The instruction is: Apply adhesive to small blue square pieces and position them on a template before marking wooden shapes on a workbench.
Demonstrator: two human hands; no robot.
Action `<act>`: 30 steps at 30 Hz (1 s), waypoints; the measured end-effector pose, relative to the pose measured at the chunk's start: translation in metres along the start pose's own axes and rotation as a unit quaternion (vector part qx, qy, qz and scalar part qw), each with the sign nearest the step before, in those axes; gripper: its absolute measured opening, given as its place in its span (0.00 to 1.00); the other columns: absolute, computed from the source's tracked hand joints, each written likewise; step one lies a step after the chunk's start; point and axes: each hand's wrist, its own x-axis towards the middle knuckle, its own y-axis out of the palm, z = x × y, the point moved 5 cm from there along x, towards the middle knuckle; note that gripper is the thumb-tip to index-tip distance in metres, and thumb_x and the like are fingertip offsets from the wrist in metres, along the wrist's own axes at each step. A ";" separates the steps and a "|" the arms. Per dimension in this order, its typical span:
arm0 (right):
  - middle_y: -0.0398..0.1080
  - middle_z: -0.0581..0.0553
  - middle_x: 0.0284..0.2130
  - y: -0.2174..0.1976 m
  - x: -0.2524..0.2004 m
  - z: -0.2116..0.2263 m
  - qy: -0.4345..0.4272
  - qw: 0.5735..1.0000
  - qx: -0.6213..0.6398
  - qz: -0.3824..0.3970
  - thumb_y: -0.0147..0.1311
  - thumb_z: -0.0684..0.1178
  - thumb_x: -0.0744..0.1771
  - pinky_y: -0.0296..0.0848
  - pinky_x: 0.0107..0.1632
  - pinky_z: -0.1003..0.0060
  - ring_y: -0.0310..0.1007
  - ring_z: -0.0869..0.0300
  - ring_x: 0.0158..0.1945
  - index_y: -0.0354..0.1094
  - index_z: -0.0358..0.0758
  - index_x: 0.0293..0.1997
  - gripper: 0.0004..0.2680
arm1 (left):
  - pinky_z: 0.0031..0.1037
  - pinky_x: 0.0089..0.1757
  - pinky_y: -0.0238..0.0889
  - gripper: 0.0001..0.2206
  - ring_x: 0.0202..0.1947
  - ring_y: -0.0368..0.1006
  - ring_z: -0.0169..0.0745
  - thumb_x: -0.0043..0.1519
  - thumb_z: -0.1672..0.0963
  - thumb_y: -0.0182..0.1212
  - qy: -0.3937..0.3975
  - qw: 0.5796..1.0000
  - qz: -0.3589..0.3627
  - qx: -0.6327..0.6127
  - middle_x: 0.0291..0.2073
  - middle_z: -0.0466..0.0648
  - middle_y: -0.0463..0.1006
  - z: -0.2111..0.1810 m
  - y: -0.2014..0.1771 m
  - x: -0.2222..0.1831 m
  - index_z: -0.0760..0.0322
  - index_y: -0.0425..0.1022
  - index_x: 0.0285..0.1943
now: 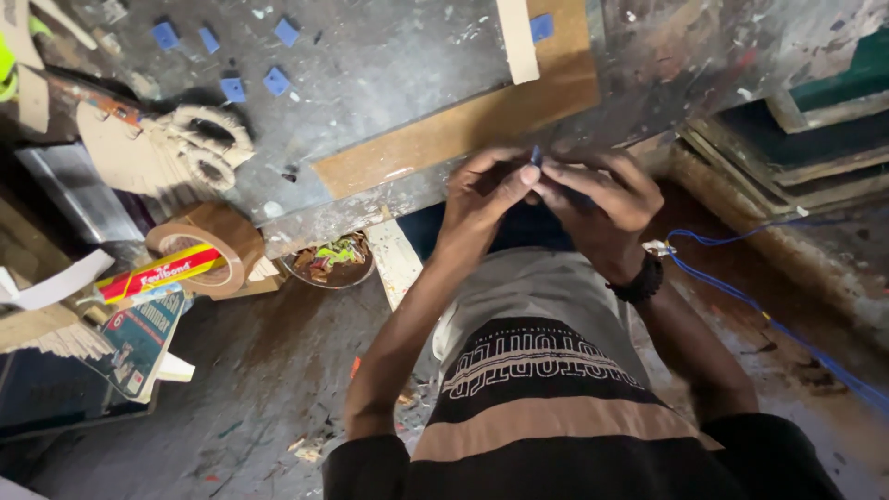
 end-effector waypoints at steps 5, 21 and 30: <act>0.76 0.40 0.50 0.005 -0.012 -0.011 0.011 0.999 0.029 0.029 0.70 0.38 0.67 0.79 0.55 0.62 0.79 0.52 0.53 0.77 0.39 0.51 0.09 | 0.29 0.44 0.72 0.11 0.43 0.76 0.35 0.66 0.57 0.67 -0.013 0.999 0.003 -0.037 0.46 0.48 0.81 0.008 -0.004 0.001 0.69 0.77 0.54; 0.78 0.38 0.43 0.018 -0.049 -0.048 0.168 0.978 0.124 -0.014 0.69 0.36 0.69 0.69 0.43 0.73 0.73 0.63 0.42 0.78 0.30 0.49 0.06 | 0.20 0.46 0.70 0.11 0.44 0.74 0.24 0.66 0.57 0.69 0.143 0.973 0.040 0.178 0.42 0.41 0.80 -0.021 -0.008 -0.007 0.64 0.77 0.55; 0.78 0.39 0.48 0.021 -0.039 -0.040 0.194 0.957 0.214 -0.014 0.65 0.37 0.70 0.74 0.55 0.70 0.75 0.63 0.49 0.75 0.29 0.49 0.05 | 0.19 0.47 0.70 0.12 0.45 0.74 0.24 0.67 0.59 0.67 0.126 0.978 0.058 0.155 0.48 0.41 0.80 -0.031 -0.007 -0.010 0.62 0.77 0.59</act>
